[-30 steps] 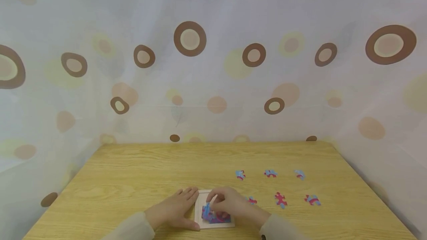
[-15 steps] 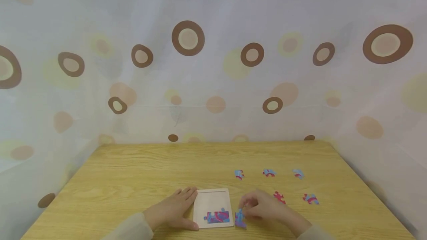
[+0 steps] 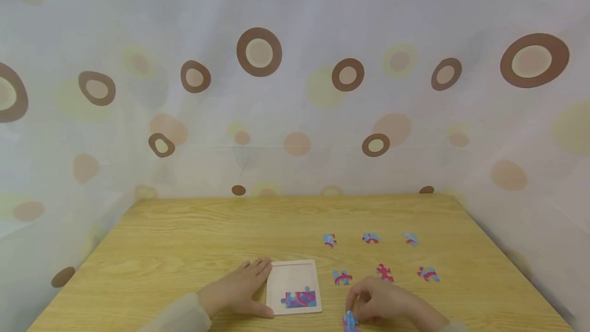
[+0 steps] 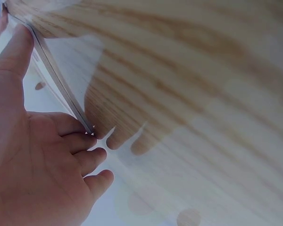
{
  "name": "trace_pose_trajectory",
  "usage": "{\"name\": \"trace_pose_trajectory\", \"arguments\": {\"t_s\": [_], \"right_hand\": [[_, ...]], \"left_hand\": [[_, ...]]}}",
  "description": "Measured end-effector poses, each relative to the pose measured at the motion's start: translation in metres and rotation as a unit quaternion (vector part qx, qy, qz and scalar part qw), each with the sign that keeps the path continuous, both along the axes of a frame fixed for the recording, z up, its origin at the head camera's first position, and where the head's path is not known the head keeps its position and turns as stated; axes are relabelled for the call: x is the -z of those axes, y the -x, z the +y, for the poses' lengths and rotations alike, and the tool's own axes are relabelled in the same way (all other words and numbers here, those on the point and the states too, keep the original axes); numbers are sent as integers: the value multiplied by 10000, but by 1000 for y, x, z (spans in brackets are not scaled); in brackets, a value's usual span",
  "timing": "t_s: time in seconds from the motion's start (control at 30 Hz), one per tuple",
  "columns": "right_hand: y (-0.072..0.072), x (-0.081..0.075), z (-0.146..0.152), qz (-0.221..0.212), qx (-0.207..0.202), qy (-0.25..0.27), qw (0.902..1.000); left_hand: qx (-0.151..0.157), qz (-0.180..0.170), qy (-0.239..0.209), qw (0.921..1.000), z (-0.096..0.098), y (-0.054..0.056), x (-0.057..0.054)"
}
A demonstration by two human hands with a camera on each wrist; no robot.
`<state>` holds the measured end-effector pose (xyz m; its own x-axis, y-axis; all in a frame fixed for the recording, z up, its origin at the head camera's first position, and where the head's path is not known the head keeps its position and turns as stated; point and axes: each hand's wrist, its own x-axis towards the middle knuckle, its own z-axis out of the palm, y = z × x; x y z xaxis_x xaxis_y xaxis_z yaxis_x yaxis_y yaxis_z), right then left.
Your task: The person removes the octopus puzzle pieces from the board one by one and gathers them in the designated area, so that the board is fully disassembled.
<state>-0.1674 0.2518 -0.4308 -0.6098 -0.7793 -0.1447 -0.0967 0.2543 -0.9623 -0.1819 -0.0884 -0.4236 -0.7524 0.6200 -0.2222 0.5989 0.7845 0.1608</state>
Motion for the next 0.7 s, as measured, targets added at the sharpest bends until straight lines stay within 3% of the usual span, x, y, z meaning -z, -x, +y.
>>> {"name": "trace_pose_trajectory", "arguments": {"t_s": [0.43, 0.7], "right_hand": [[0, 1, 0, 160, 24, -90, 9998], [6, -5, -11, 746, 232, -357, 9963]], "left_hand": [[26, 73, 18, 10000, 0, -2, -2], [22, 97, 33, 9999, 0, -2, -2]]}}
